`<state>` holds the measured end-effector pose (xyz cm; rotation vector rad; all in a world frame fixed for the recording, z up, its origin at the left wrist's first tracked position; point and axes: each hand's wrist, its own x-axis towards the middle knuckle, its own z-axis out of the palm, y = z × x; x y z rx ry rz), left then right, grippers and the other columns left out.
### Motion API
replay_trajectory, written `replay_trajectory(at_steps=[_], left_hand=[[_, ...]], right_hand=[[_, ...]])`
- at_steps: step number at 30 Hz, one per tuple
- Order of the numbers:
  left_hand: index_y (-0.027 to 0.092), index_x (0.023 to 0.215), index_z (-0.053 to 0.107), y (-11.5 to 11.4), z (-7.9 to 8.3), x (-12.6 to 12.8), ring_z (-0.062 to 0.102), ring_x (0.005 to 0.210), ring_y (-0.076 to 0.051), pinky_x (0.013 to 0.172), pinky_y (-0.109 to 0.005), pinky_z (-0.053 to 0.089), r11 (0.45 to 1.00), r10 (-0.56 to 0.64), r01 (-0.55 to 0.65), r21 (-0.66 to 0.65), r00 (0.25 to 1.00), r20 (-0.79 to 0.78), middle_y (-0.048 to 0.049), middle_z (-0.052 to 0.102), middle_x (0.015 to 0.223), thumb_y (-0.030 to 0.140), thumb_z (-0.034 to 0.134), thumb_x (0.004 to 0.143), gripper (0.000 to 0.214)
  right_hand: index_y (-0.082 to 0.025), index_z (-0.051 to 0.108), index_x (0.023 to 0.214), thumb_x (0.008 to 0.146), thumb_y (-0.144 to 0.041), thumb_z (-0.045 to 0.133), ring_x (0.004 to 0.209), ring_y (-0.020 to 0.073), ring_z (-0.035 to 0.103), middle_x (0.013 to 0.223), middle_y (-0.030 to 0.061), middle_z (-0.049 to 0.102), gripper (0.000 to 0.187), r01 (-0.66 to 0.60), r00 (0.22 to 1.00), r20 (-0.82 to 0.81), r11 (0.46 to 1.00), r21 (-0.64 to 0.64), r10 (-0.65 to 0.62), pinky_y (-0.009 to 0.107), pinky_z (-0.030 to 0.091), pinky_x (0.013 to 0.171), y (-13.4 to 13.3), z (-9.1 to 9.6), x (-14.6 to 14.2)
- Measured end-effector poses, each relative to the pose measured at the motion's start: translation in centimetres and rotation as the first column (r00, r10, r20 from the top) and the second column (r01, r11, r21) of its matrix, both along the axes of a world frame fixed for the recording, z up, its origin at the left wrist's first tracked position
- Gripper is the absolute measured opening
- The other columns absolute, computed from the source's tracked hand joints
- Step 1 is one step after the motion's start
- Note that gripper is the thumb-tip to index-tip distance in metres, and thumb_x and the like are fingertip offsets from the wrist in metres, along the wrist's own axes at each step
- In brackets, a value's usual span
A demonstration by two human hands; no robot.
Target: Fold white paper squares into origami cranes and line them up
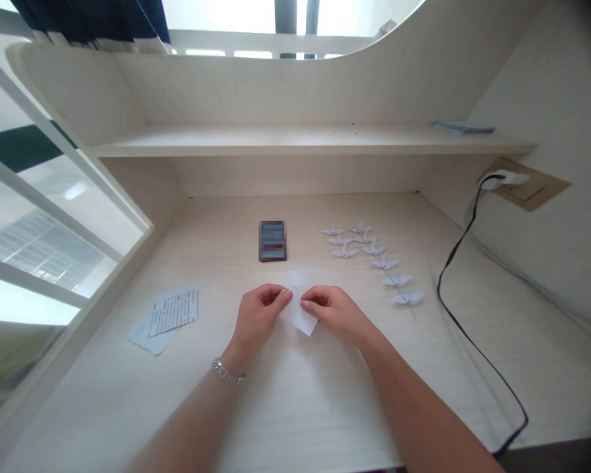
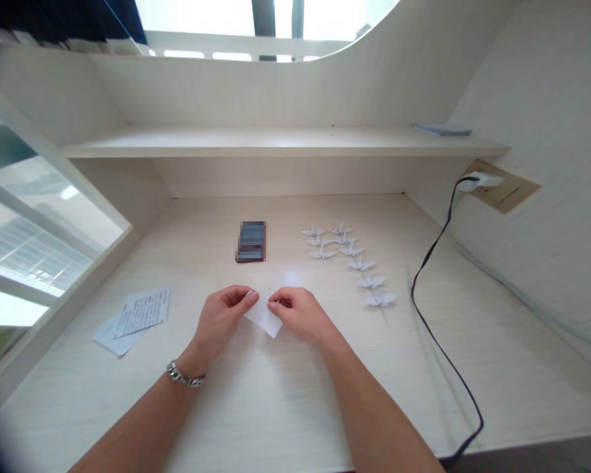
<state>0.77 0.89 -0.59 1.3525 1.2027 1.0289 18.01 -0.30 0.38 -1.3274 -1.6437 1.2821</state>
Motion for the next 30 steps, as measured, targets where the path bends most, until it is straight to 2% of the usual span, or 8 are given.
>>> replay_trajectory(at_steps=[5,9,14,17,20,24,27,30], left_hand=[[0.014,0.075,0.067,-0.4,-0.1,0.5,0.055,0.063,-0.013,0.057,-0.022,0.042,0.999,-0.01,0.012,0.034,0.999,-0.049,-0.0047,0.066,0.071,0.036,0.063,0.07,0.024],[0.013,0.074,0.066,0.3,-0.5,-0.1,0.054,0.059,-0.012,0.054,-0.022,0.042,0.99,0.139,-0.14,0.014,0.99,0.024,-0.0035,0.064,0.068,0.038,0.065,0.066,0.027],[0.012,0.08,0.064,1.3,-0.6,-1.6,0.055,0.062,-0.012,0.057,-0.022,0.043,0.945,0.324,-0.326,-0.019,0.931,0.166,-0.0039,0.064,0.072,0.041,0.066,0.065,0.033],[0.012,0.082,0.063,1.1,-0.4,-1.4,0.054,0.061,-0.01,0.056,-0.021,0.043,0.936,0.352,-0.35,-0.044,0.917,0.19,-0.0033,0.063,0.073,0.042,0.066,0.065,0.034],[0.012,0.081,0.062,0.7,-0.3,-0.3,0.053,0.059,-0.01,0.053,-0.019,0.041,0.949,0.314,-0.308,-0.063,0.935,0.166,-0.0028,0.063,0.071,0.043,0.065,0.065,0.034],[0.013,0.081,0.062,0.2,0.0,0.4,0.055,0.061,-0.012,0.053,-0.021,0.042,0.978,0.202,-0.197,-0.062,0.974,0.104,-0.0032,0.063,0.072,0.04,0.065,0.066,0.03],[0.015,0.076,0.066,-0.1,0.9,0.1,0.055,0.06,-0.013,0.054,-0.022,0.042,1.0,0.014,-0.012,0.023,0.996,-0.091,-0.0037,0.065,0.07,0.035,0.063,0.067,0.022],[0.018,0.074,0.068,-0.6,1.7,0.0,0.058,0.066,-0.016,0.059,-0.024,0.043,0.984,-0.136,0.159,0.079,0.961,-0.241,-0.004,0.067,0.073,0.031,0.057,0.072,0.017]], right_hand=[[-0.016,0.06,0.07,0.073,-0.023,0.049,0.061,0.0125,0.052,0.066,0.0005,0.06,0.014,0.08,0.995,0.056,0.995,0.068,-0.083,0.022,0.036,0.053,0.0,-0.1,-1.0],[-0.016,0.058,0.063,0.067,-0.019,0.05,0.056,0.0113,0.047,0.058,-0.0019,0.055,0.009,0.116,0.991,0.064,0.991,0.063,-0.12,0.022,0.034,0.05,0.2,-1.1,-0.7],[-0.016,0.057,0.061,0.065,-0.022,0.053,0.05,0.0102,0.045,0.053,-0.0024,0.052,0.008,0.163,0.984,-0.072,0.986,-0.014,-0.164,0.023,0.035,0.05,0.7,-1.5,0.8],[-0.015,0.058,0.07,0.069,-0.032,0.056,0.053,0.0113,0.049,0.059,-0.0002,0.057,0.017,0.238,0.946,-0.214,0.97,-0.055,-0.244,0.024,0.039,0.053,0.9,-1.4,0.5],[-0.015,0.059,0.082,0.07,-0.041,0.059,0.06,0.013,0.053,0.067,0.0016,0.059,0.029,0.17,0.942,-0.279,0.982,-0.085,-0.187,0.025,0.042,0.057,0.9,-1.5,-0.2],[-0.016,0.057,0.072,0.071,-0.042,0.058,0.053,0.0106,0.046,0.059,-0.0026,0.052,0.026,0.226,0.945,-0.23,0.973,-0.051,-0.232,0.023,0.036,0.051,0.7,-2.0,-0.3],[-0.017,0.059,0.074,0.074,-0.038,0.055,0.053,0.0104,0.044,0.059,-0.003,0.05,0.022,0.207,0.97,-0.133,0.978,-0.001,-0.205,0.022,0.034,0.05,0.2,-1.8,0.2],[-0.017,0.062,0.076,0.076,-0.033,0.053,0.057,0.0111,0.045,0.063,-0.0015,0.055,0.018,0.108,0.994,0.022,0.991,0.08,-0.11,0.022,0.034,0.054,-0.4,-1.2,0.3]])
